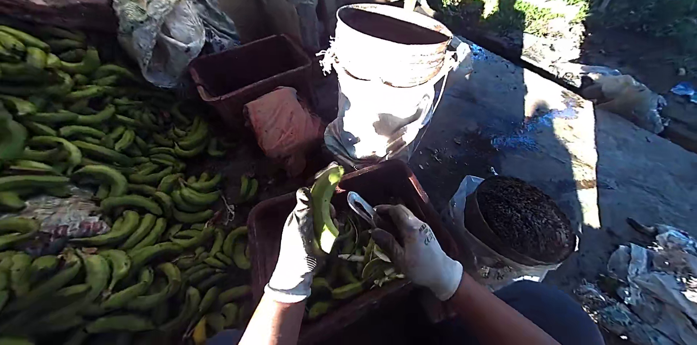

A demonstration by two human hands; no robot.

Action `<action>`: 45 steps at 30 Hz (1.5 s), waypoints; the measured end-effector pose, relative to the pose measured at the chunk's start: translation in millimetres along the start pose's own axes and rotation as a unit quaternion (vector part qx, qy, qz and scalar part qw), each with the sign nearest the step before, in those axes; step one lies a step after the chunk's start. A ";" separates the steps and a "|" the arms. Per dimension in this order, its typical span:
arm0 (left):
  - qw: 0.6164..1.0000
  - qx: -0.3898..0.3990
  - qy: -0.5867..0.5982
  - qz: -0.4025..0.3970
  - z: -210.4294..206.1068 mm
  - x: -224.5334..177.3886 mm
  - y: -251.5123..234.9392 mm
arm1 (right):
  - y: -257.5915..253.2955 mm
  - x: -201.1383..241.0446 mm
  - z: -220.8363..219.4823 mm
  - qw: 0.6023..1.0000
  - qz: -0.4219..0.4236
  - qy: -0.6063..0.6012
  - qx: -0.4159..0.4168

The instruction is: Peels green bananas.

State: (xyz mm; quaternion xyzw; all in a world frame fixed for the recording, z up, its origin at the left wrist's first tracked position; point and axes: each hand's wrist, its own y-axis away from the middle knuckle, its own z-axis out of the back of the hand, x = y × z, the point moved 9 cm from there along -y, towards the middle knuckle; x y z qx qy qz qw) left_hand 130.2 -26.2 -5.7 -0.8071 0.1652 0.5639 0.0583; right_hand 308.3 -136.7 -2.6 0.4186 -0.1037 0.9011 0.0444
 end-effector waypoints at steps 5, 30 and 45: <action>0.997 0.036 0.047 0.055 -21.5 20.6 9.9 | 13.2 34.0 -21.5 0.982 0.174 0.070 -0.008; 0.985 0.138 -0.036 0.095 -55.8 45.6 20.4 | -22.8 -48.9 85.4 0.967 -0.099 0.044 -0.230; 0.985 0.158 -0.012 0.062 -52.5 29.6 22.4 | -12.5 -5.7 40.7 0.986 0.052 0.038 -0.151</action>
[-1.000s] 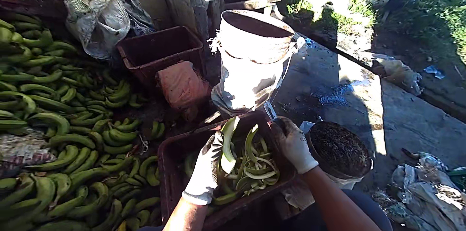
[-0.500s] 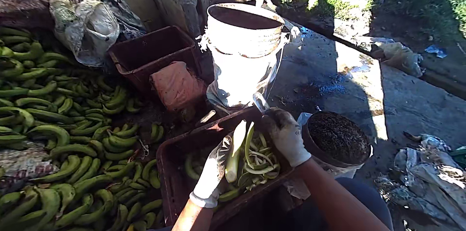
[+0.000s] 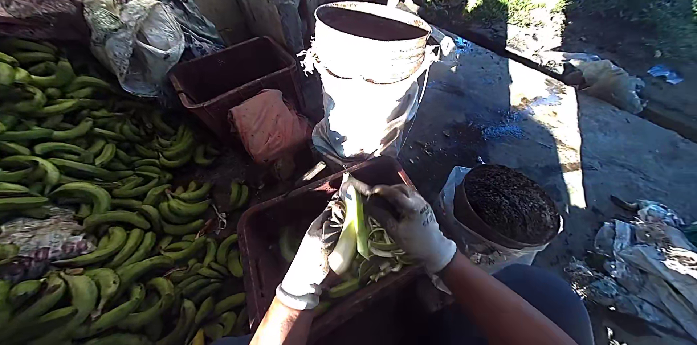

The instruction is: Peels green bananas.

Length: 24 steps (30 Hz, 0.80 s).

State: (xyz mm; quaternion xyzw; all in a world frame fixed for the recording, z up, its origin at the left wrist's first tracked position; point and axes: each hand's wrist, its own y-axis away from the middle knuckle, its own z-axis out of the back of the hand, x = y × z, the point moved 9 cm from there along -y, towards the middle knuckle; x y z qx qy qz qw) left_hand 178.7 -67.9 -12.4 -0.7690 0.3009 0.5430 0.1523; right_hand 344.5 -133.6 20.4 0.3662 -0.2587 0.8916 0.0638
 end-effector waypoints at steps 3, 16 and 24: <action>0.993 0.094 0.004 0.072 -24.0 15.3 4.0 | -24.3 -44.4 30.3 0.991 -0.125 0.020 -0.041; 0.976 -0.174 0.081 -0.102 40.3 -12.8 -10.8 | 40.7 31.1 -27.0 0.997 0.023 0.000 0.079; 0.984 0.082 -0.116 0.104 -17.1 5.4 4.4 | -18.5 -51.5 -14.7 0.981 -0.158 0.003 0.115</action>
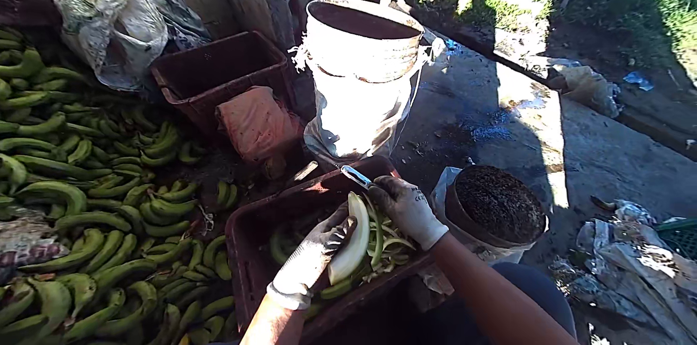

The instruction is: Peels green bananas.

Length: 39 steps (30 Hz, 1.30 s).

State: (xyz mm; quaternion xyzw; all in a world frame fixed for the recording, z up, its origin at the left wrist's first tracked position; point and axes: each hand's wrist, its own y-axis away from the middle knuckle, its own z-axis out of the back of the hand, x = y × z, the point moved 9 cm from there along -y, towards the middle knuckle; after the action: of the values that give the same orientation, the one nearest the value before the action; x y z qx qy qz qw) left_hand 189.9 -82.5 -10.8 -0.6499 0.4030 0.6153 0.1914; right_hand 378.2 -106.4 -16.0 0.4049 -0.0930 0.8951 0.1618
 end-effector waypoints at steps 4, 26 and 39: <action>0.967 -0.142 0.201 -0.063 36.9 21.5 -17.7 | 16.1 9.5 1.3 0.998 0.000 -0.045 -0.044; 0.993 0.113 0.027 -0.009 -2.5 -7.9 15.8 | 15.6 18.0 -3.2 0.990 0.121 -0.028 0.059; 0.970 -0.033 -0.232 -0.064 26.4 -10.2 7.1 | 23.8 39.0 -0.1 0.986 0.096 0.128 -0.034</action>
State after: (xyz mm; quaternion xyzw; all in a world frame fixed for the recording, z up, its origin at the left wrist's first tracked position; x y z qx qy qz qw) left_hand 168.3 -64.2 -3.8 -0.5195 0.2843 0.7491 0.2970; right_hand 345.3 -120.1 12.5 0.2701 -0.1408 0.9473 0.0994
